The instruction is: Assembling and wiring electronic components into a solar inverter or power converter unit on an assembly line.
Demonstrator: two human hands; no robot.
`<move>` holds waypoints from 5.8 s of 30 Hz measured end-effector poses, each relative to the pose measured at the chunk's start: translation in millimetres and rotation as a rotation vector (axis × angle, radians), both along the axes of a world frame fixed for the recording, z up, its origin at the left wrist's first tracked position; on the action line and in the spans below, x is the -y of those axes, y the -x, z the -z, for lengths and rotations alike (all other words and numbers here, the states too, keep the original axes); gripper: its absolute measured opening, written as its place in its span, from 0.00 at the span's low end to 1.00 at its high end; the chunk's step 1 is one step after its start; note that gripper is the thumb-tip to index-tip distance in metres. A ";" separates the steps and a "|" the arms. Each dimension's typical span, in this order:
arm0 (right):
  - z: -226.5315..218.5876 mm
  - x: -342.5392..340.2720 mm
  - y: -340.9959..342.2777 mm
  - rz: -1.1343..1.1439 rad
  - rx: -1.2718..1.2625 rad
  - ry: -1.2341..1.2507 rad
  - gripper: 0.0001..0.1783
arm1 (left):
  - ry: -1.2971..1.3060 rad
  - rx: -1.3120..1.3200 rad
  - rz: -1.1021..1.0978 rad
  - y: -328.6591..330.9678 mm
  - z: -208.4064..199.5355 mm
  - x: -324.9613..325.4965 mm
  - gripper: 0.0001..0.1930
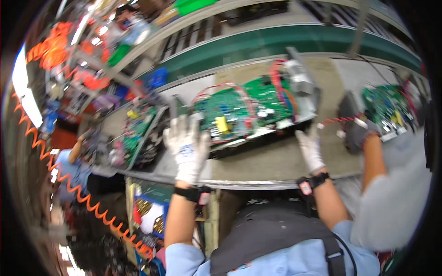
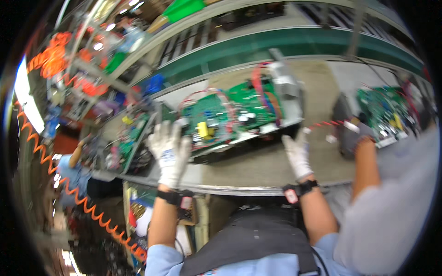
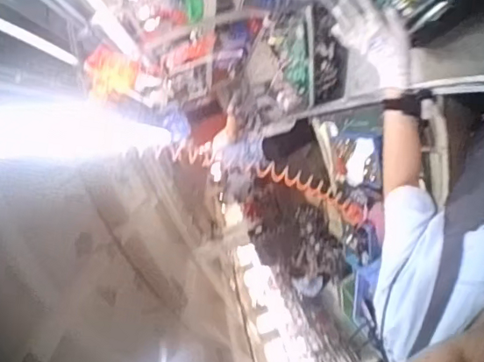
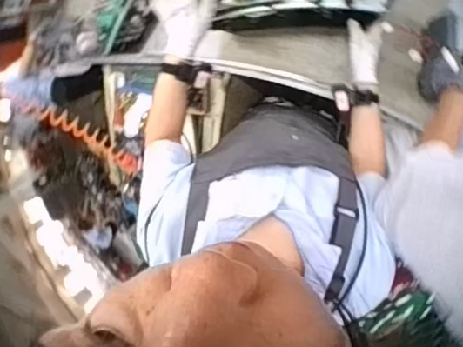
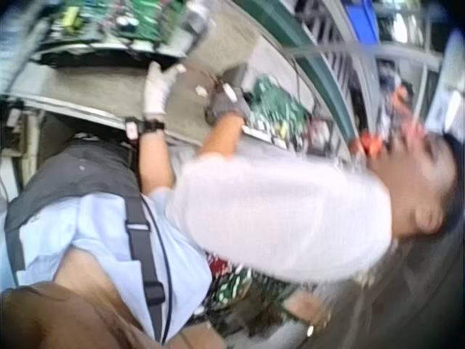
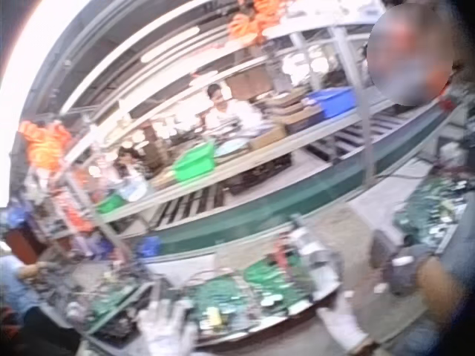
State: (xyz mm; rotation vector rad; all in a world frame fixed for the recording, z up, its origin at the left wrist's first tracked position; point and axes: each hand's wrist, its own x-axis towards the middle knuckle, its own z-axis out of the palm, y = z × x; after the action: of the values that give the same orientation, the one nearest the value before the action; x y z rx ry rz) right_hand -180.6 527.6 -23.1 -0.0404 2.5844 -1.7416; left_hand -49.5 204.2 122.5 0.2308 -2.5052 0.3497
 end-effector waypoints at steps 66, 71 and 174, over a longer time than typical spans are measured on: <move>43.0 -324.0 70.5 0.260 0.374 -0.907 0.43 | -0.467 1.047 0.266 121.5 182.7 -334.6 0.49; 22.4 -338.1 68.9 0.027 0.377 -0.964 0.48 | -0.646 1.023 0.221 133.4 163.8 -348.1 0.50; -206.2 -476.0 295.7 -1.225 0.154 0.155 0.21 | 0.057 -0.143 0.112 379.7 -129.2 -526.0 0.08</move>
State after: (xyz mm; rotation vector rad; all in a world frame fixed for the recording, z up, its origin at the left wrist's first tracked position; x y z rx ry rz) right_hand -476.3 1003.6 183.2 -1.1365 1.5884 -1.2914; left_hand -429.2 730.2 251.7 0.0884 -2.3523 0.3454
